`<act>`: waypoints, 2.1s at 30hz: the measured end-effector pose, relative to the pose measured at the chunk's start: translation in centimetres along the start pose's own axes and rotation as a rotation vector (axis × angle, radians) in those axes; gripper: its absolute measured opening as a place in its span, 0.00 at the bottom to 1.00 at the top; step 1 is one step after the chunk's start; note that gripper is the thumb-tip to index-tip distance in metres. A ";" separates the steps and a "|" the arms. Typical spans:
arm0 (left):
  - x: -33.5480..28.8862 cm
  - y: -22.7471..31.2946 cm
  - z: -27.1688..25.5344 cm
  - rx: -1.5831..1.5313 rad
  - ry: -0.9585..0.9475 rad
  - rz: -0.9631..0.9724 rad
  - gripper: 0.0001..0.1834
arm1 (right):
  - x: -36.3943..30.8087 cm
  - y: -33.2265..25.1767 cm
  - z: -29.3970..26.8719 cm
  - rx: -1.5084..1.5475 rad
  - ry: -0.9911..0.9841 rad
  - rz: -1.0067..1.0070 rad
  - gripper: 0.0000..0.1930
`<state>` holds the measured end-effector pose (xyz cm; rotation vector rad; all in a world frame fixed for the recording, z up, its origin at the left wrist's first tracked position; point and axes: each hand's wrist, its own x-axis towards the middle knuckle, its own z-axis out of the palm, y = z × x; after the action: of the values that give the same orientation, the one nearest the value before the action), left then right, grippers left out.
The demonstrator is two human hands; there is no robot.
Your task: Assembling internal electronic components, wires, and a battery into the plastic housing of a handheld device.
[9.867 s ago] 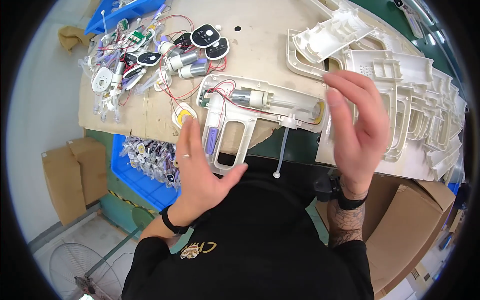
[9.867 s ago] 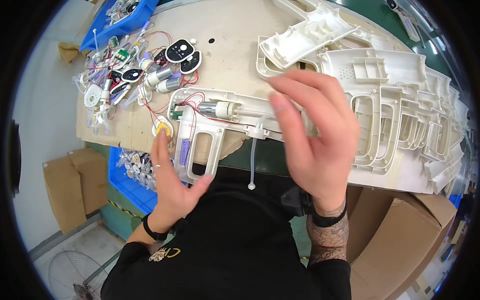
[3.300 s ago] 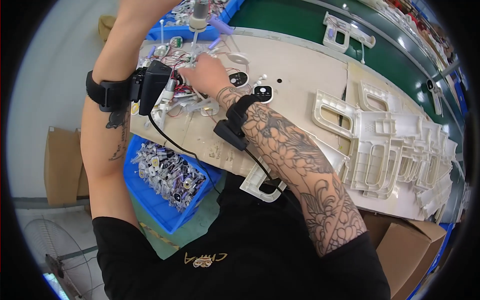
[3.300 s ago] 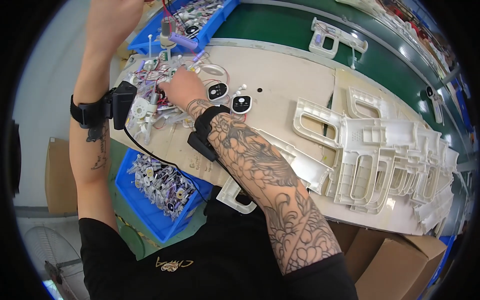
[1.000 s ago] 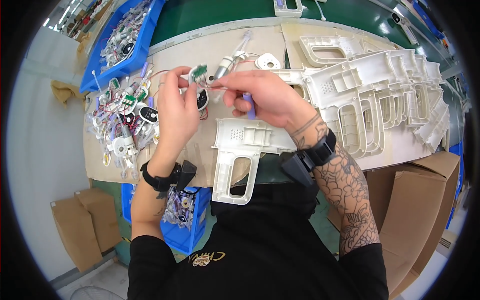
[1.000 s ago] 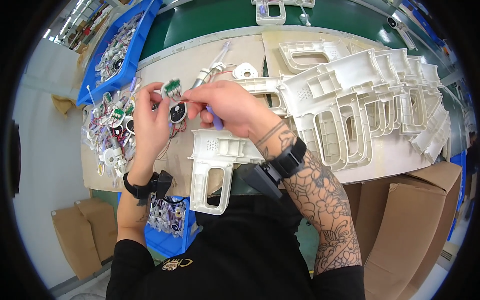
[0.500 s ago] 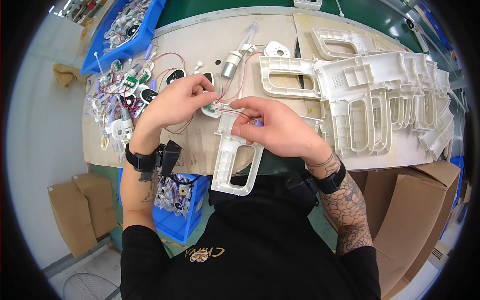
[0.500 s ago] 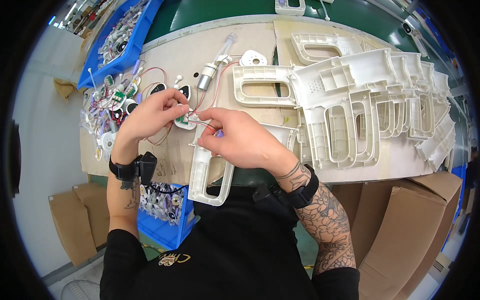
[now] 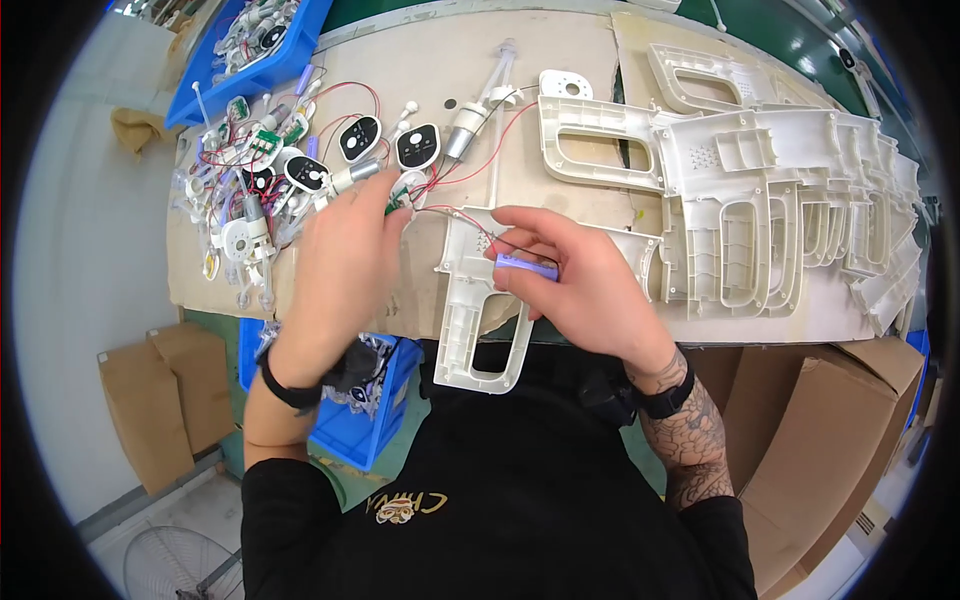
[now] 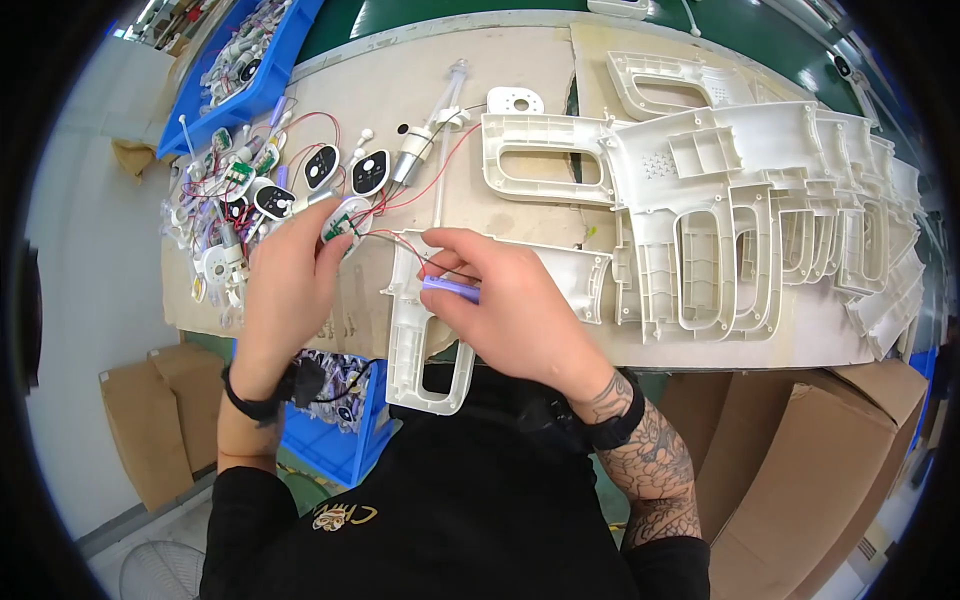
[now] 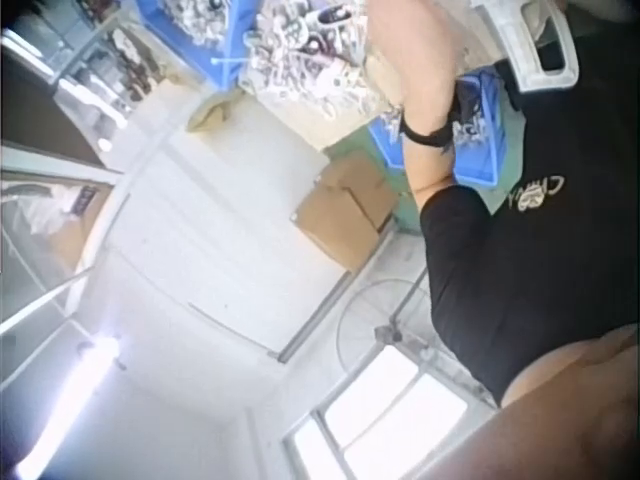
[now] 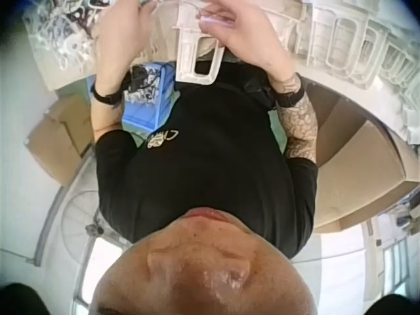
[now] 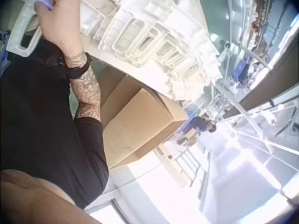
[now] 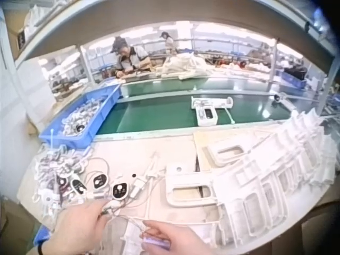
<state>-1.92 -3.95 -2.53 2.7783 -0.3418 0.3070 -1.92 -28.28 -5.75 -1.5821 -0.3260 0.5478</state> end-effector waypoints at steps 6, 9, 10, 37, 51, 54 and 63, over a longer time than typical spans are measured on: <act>-4.4 3.1 2.8 -0.299 0.076 -0.320 0.16 | -1.2 1.0 1.7 -0.259 0.224 -0.233 0.21; -5.0 3.8 4.0 -0.374 0.145 -0.375 0.15 | -0.7 2.7 2.7 -0.364 0.328 -0.338 0.20; -5.0 3.9 4.5 -0.397 0.192 -0.350 0.16 | -0.3 3.5 2.9 -0.428 0.394 -0.408 0.19; -5.0 2.1 6.0 -0.187 0.249 -0.224 0.25 | 2.1 3.3 3.0 -0.503 0.525 -0.485 0.17; -4.2 2.7 4.8 0.131 -0.004 -0.067 0.33 | 2.5 3.5 2.7 -0.493 0.525 -0.512 0.19; -3.4 2.7 6.5 0.032 0.037 -0.102 0.32 | 3.2 3.6 2.0 -0.542 0.572 -0.591 0.16; -2.4 3.0 7.6 -0.007 0.156 -0.125 0.29 | -0.6 0.3 1.1 -0.464 0.427 -0.389 0.10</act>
<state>-3.67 -8.81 -9.28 2.7325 -0.1301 0.4867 -3.05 -27.72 -6.02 -1.9650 -0.4406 -0.1855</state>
